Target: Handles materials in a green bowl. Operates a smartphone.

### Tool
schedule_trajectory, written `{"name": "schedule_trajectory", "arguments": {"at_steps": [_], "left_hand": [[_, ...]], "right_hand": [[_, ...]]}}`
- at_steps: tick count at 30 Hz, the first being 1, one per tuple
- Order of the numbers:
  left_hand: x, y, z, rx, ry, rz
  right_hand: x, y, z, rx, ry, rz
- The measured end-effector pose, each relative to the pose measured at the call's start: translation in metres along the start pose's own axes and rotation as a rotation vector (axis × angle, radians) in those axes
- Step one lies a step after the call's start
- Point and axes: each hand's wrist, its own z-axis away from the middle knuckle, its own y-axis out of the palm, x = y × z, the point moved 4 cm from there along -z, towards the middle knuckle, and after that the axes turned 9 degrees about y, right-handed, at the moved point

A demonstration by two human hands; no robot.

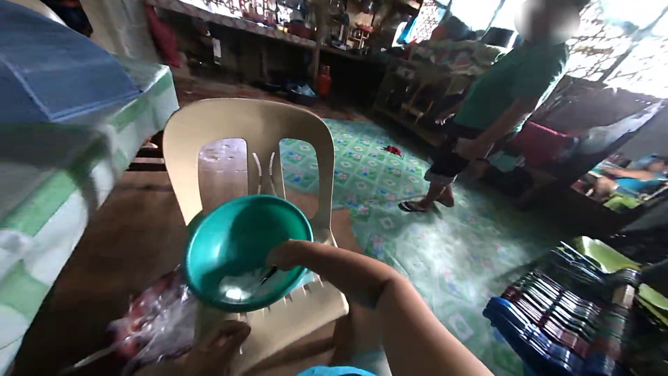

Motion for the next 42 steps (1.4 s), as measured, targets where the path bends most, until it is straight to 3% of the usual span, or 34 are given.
{"name": "schedule_trajectory", "arguments": {"at_steps": [12, 22, 30, 39, 42], "left_hand": [[0.005, -0.003, -0.002, -0.035, -0.010, -0.003], [0.022, -0.002, -0.007, -0.050, 0.141, 0.025], [0.016, 0.002, -0.008, -0.064, 0.028, -0.064], [0.019, 0.004, -0.010, -0.080, 0.015, -0.083], [0.020, 0.004, -0.011, -0.070, 0.060, -0.115]], "right_hand": [[0.005, -0.001, -0.016, 0.023, -0.045, 0.025], [0.009, 0.002, -0.028, 0.014, -0.092, -0.006], [0.016, 0.004, -0.025, -0.024, -0.082, 0.006], [0.027, -0.018, 0.019, -0.289, -0.072, 0.107], [0.020, -0.020, 0.019, -0.279, -0.036, 0.111]]}}
